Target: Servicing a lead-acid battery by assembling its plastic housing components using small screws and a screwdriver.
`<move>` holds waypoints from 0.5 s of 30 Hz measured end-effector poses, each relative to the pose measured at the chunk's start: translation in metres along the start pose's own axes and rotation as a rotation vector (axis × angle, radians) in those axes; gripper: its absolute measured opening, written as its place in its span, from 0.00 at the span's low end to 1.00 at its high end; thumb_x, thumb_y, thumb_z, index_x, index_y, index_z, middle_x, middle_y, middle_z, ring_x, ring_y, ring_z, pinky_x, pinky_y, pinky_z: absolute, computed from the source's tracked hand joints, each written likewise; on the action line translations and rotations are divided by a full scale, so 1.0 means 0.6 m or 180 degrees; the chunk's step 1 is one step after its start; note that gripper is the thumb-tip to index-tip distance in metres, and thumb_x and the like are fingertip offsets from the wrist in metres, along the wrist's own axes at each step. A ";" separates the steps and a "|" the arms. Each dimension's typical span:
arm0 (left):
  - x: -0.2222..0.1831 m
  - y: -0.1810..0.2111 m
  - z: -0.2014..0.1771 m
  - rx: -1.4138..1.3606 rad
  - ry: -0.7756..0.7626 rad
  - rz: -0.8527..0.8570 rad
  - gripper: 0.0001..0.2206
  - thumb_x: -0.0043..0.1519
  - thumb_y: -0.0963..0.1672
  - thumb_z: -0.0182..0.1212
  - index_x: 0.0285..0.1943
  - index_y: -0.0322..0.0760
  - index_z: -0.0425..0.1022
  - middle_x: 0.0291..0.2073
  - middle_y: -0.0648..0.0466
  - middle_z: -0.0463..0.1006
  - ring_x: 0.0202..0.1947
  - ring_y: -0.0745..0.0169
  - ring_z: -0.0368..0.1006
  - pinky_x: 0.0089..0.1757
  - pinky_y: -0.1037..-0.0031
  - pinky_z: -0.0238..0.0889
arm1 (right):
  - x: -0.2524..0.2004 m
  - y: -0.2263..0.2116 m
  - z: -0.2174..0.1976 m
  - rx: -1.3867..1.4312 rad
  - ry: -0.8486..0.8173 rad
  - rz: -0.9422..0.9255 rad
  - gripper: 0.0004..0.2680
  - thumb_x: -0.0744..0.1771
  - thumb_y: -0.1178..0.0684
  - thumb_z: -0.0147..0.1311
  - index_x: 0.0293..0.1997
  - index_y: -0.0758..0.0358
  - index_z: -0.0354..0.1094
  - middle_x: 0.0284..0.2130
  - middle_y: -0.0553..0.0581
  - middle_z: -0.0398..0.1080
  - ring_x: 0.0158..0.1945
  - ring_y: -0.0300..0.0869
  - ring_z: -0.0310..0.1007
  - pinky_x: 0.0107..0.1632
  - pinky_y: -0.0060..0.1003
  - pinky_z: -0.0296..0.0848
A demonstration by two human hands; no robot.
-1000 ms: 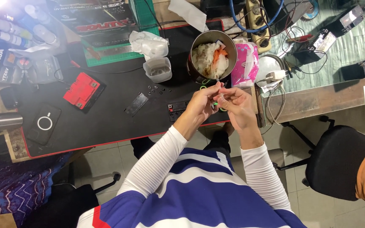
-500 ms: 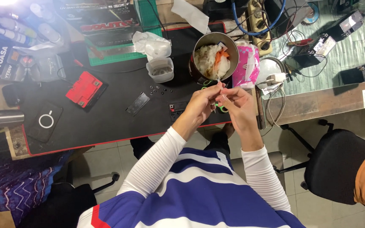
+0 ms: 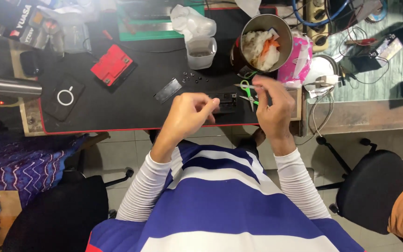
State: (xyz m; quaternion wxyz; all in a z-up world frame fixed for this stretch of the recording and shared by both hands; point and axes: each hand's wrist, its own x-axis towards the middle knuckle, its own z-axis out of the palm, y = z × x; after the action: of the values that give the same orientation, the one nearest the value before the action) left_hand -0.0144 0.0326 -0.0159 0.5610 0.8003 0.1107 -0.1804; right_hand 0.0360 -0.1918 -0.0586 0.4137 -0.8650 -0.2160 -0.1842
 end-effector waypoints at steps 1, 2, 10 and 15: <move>0.011 -0.029 0.004 -0.0011 0.0018 -0.0005 0.14 0.64 0.51 0.58 0.32 0.45 0.84 0.17 0.59 0.82 0.22 0.60 0.76 0.35 0.77 0.70 | -0.009 0.008 0.006 0.0009 -0.0014 -0.0014 0.04 0.72 0.57 0.57 0.44 0.63 0.79 0.34 0.55 0.78 0.38 0.49 0.78 0.45 0.39 0.74; 0.022 -0.058 0.008 0.0439 0.0490 0.0772 0.05 0.60 0.46 0.65 0.40 0.46 0.84 0.24 0.61 0.82 0.26 0.63 0.74 0.37 0.77 0.69 | -0.019 0.015 0.011 0.0106 -0.0269 -0.0106 0.04 0.71 0.58 0.56 0.44 0.63 0.78 0.33 0.55 0.78 0.38 0.49 0.78 0.44 0.38 0.75; 0.082 -0.168 0.070 0.1405 0.0629 0.1748 0.09 0.58 0.36 0.63 0.41 0.42 0.83 0.30 0.58 0.80 0.36 0.56 0.73 0.39 0.69 0.68 | -0.055 0.015 0.055 0.0417 -0.0836 -0.0225 0.04 0.70 0.59 0.56 0.43 0.67 0.77 0.32 0.57 0.77 0.38 0.49 0.77 0.41 0.39 0.77; 0.078 -0.186 0.061 0.1515 0.0753 0.1274 0.07 0.62 0.40 0.63 0.45 0.48 0.82 0.33 0.62 0.80 0.39 0.63 0.74 0.42 0.73 0.69 | -0.070 0.027 0.073 0.0497 -0.0915 -0.0256 0.04 0.70 0.60 0.56 0.43 0.67 0.77 0.31 0.59 0.77 0.39 0.51 0.77 0.42 0.40 0.77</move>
State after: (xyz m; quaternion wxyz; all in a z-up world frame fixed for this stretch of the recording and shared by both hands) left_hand -0.0202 0.0356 -0.1424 0.3659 0.9302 -0.0296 0.0067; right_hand 0.0153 -0.1754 -0.1161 0.4368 -0.8383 -0.3211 -0.0576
